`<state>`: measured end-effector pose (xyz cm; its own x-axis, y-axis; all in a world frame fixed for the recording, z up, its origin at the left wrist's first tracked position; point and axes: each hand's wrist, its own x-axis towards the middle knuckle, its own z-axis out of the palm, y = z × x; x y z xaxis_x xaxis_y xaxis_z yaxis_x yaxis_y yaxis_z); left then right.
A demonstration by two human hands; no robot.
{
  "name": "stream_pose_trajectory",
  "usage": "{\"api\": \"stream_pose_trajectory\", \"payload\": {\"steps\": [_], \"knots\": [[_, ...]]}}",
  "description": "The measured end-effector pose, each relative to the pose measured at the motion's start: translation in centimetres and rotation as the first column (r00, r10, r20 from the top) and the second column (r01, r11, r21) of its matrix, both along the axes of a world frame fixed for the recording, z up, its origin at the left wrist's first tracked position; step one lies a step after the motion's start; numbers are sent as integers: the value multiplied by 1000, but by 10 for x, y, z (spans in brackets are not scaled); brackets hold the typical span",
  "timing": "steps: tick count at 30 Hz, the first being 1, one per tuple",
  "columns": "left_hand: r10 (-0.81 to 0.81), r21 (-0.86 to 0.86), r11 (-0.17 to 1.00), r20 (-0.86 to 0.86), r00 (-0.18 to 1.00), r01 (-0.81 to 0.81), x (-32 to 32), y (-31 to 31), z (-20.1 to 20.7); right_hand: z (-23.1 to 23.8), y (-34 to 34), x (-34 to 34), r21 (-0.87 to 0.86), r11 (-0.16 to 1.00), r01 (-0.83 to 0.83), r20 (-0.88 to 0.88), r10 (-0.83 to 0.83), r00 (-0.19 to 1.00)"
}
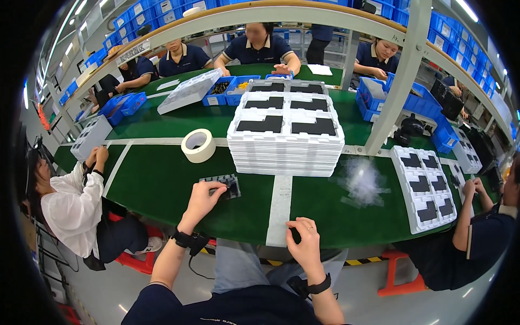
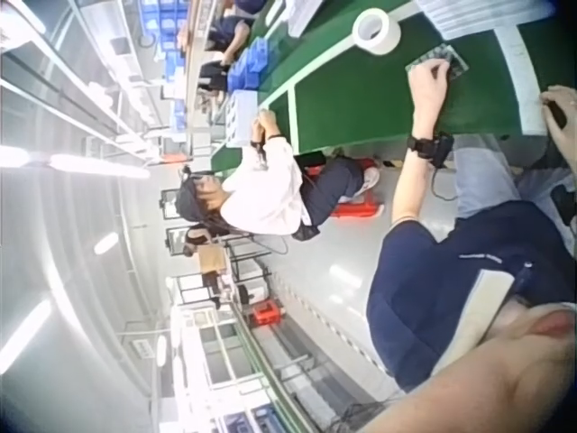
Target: Assembling small black plastic electronic housing components using adhesive strips on a factory production line.
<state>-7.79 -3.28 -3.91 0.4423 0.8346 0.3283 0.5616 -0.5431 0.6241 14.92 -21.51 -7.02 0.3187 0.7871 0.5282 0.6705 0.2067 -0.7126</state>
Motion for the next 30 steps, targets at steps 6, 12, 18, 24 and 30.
{"api": "stream_pose_trajectory", "payload": {"steps": [6,12,18,24,30], "knots": [[111,265,955,111,988,-137,9,4,23,0,-2,-1,3,999,43,-7,-43,999],[134,183,973,56,989,-142,7,12,18,-2,-2,-1,20,999,37,20,-37,999],[126,118,987,-146,981,-109,2,17,5,-3,-3,-1,6,999,40,35,-40,999],[154,182,975,-153,976,-125,-4,25,3,-2,-3,-2,-1,999,37,28,-37,999],[186,91,979,-26,982,-183,-9,31,12,-2,-3,0,-4,999,43,18,-43,999]]}}
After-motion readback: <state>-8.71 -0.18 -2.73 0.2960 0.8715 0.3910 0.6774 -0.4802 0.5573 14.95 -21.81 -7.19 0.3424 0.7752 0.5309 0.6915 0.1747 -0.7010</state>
